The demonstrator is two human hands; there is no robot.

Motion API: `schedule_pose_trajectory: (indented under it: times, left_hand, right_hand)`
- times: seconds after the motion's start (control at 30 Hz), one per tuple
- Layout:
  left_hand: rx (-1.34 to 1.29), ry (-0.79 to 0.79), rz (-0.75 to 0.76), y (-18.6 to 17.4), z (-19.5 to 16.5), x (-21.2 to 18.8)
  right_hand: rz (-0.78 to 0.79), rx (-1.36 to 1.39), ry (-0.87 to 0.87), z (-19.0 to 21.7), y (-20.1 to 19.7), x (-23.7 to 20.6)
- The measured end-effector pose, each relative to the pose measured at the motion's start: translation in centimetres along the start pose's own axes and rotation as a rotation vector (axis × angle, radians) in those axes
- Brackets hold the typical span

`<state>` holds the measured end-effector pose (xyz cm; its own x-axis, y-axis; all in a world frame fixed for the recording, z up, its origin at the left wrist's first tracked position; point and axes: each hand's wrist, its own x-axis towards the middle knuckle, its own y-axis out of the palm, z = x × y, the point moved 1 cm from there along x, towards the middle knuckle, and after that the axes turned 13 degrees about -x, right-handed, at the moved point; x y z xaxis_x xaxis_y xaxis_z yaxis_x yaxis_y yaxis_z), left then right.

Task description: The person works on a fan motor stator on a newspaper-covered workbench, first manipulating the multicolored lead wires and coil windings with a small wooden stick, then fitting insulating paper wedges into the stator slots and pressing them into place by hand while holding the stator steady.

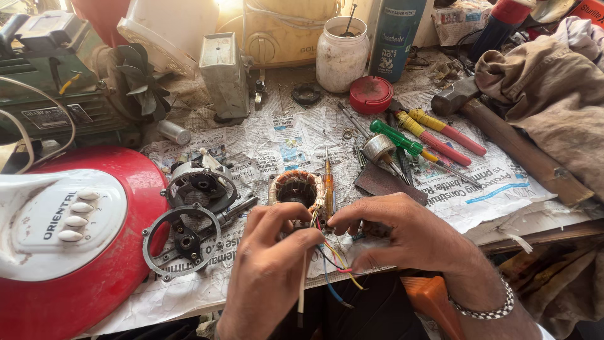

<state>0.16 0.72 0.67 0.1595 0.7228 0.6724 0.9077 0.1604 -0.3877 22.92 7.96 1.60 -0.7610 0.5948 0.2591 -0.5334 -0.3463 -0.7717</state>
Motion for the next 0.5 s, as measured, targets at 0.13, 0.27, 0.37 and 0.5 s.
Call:
schedule_pose_trajectory:
  times: [0.13,0.27,0.37,0.5]
  left_hand:
    - [-0.028,-0.107,0.041,-0.6,0.1,0.1]
    - [-0.037,-0.081,0.039,-0.6,0.1,0.2]
    - [-0.056,-0.051,0.043,-0.6,0.1,0.2]
    - [-0.080,0.000,0.050,-0.6,0.3,0.2]
  right_hand:
    - [-0.154,-0.115,-0.034,0.8,0.7,0.3]
    - [-0.275,-0.186,-0.041,2.0,2.5,0.6]
    - [-0.330,-0.226,-0.087,2.4,2.5,0.5]
    - [-0.398,-0.302,-0.195,2.6,3.0,0.6]
